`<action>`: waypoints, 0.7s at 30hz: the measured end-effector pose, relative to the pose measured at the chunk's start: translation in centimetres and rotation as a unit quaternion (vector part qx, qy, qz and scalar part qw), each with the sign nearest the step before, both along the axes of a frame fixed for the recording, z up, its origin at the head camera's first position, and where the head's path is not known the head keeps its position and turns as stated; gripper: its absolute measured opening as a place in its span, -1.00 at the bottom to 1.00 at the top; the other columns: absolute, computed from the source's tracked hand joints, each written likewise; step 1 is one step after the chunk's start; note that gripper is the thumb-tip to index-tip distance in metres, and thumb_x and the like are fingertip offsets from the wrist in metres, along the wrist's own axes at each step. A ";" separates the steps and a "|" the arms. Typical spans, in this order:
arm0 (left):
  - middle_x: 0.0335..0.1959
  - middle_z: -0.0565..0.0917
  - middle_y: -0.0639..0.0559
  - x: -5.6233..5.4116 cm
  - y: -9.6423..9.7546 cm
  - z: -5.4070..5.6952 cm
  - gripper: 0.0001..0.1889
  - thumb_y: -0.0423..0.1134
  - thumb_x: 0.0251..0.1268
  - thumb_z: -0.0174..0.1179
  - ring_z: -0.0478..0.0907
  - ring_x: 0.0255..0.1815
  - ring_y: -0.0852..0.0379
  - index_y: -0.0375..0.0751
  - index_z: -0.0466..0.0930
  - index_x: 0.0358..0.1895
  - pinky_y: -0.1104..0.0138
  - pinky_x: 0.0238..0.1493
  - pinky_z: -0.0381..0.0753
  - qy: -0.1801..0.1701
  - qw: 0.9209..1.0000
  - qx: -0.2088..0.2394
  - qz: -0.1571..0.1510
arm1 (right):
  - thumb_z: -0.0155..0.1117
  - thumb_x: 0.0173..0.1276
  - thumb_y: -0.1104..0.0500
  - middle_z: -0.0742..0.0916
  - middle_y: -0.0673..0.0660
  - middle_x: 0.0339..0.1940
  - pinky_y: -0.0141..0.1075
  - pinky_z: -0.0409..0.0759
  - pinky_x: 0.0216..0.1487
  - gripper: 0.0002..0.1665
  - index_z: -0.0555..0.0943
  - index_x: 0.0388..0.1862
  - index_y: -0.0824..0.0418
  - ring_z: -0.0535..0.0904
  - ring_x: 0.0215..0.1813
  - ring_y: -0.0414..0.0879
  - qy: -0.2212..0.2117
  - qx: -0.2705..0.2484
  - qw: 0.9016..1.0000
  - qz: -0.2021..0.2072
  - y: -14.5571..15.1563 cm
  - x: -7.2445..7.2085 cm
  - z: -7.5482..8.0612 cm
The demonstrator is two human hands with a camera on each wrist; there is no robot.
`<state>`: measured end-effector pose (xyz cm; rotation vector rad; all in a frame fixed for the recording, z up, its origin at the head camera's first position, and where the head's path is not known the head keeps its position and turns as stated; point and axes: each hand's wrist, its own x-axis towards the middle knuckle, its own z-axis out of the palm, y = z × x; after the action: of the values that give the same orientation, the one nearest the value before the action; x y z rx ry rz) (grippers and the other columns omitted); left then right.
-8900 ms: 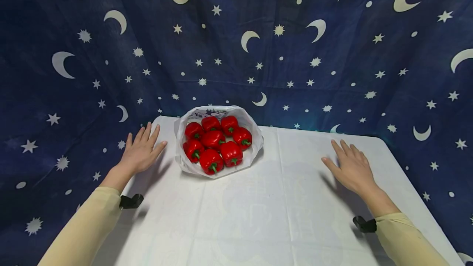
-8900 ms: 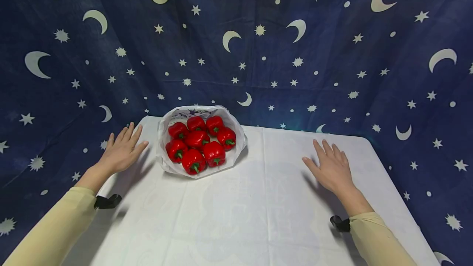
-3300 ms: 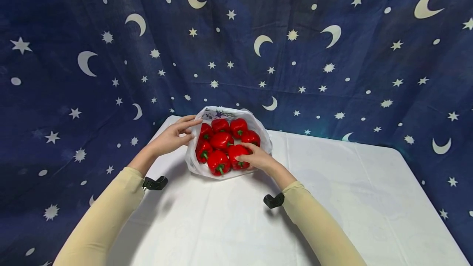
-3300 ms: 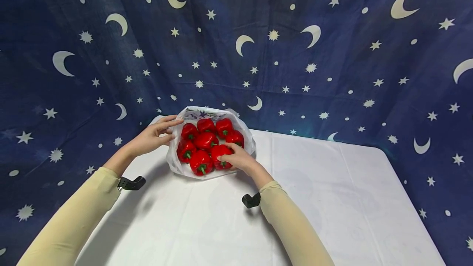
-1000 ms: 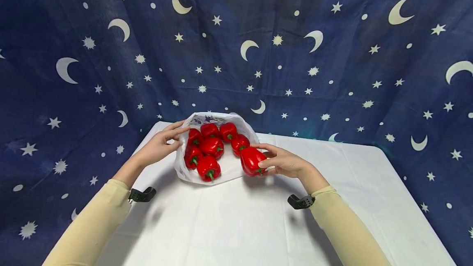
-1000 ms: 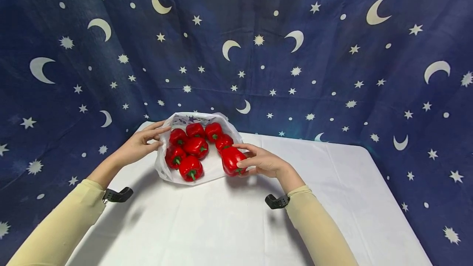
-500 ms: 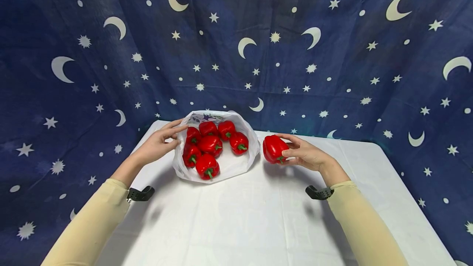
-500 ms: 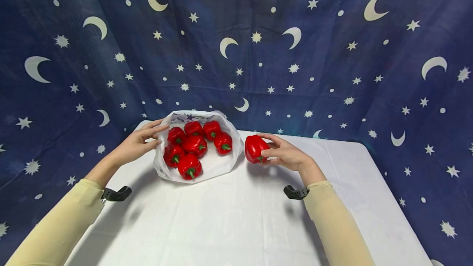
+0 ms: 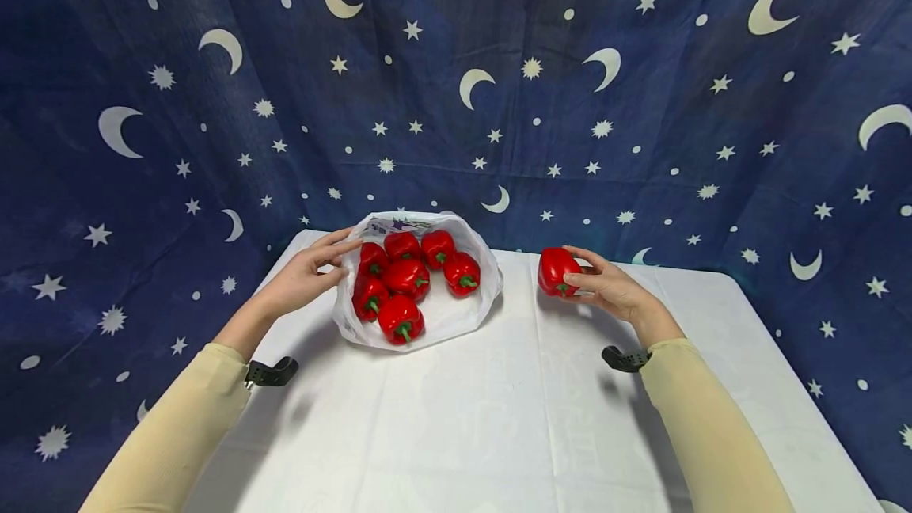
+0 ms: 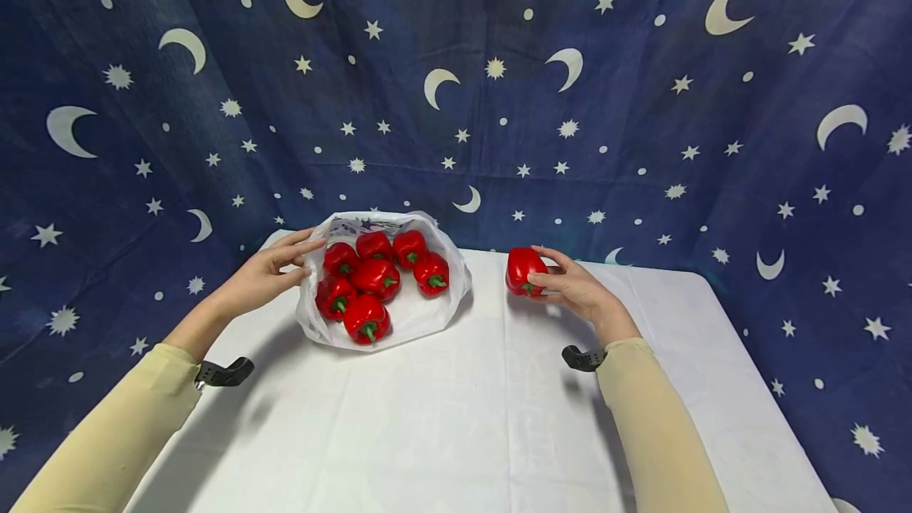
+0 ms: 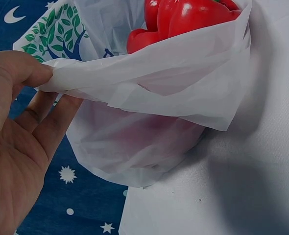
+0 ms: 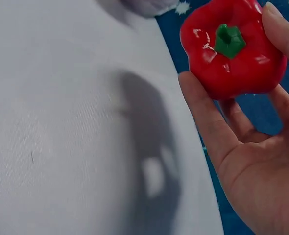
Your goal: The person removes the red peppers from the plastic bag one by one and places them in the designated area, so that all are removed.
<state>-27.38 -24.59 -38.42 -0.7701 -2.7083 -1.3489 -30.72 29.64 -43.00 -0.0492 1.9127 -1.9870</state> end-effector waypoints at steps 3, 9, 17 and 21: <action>0.62 0.15 -0.08 0.1 0.1 0.0 -0.48 -0.44 0.49 0.11 0.47 0.06 -0.05 -0.16 0.45 0.48 0.38 -0.14 0.48 -0.001 1.000 -0.010 0.006 | 0.37 0.43 0.26 0.19 0.33 0.52 0.16 0.45 0.28 -0.03 0.10 0.68 0.02 0.27 0.42 0.32 -0.008 0.007 1.000 -0.013 0.3 -0.5 -0.6; 0.62 0.16 -0.07 0.1 0.1 0.0 -0.47 -0.44 0.48 0.13 0.48 0.05 -0.02 -0.13 0.46 0.47 0.41 -0.14 0.48 0.000 1.000 -0.011 0.006 | 0.40 0.43 0.19 0.11 0.37 0.58 0.11 0.45 0.30 0.04 0.02 0.71 -0.01 0.25 0.45 0.35 -0.021 0.029 0.999 -0.022 0.3 -1.4 -1.6; 0.62 0.15 -0.06 0.1 0.1 0.0 -0.47 -0.44 0.48 0.13 0.48 0.07 -0.02 -0.12 0.46 0.48 0.42 -0.11 0.50 -0.005 1.000 -0.010 0.006 | 0.41 0.42 0.16 0.14 0.35 0.59 0.10 0.45 0.31 0.06 0.01 0.72 -0.03 0.40 0.35 0.28 -0.037 0.041 0.998 -0.029 -0.4 -2.3 -2.3; 0.62 0.15 -0.04 0.2 0.1 0.1 -0.47 -0.43 0.48 0.13 0.46 0.06 -0.02 -0.10 0.46 0.48 0.40 -0.12 0.49 -0.004 1.000 -0.014 0.007 | 0.42 0.42 0.17 0.12 0.35 0.60 0.11 0.43 0.32 0.07 0.00 0.72 -0.02 0.37 0.39 0.30 -0.042 0.046 0.997 -0.038 -0.7 -2.7 -2.4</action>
<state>-27.17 -24.49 -38.32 -0.7479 -2.7386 -1.3164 -33.40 28.93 -45.44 0.1297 1.9758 -1.9148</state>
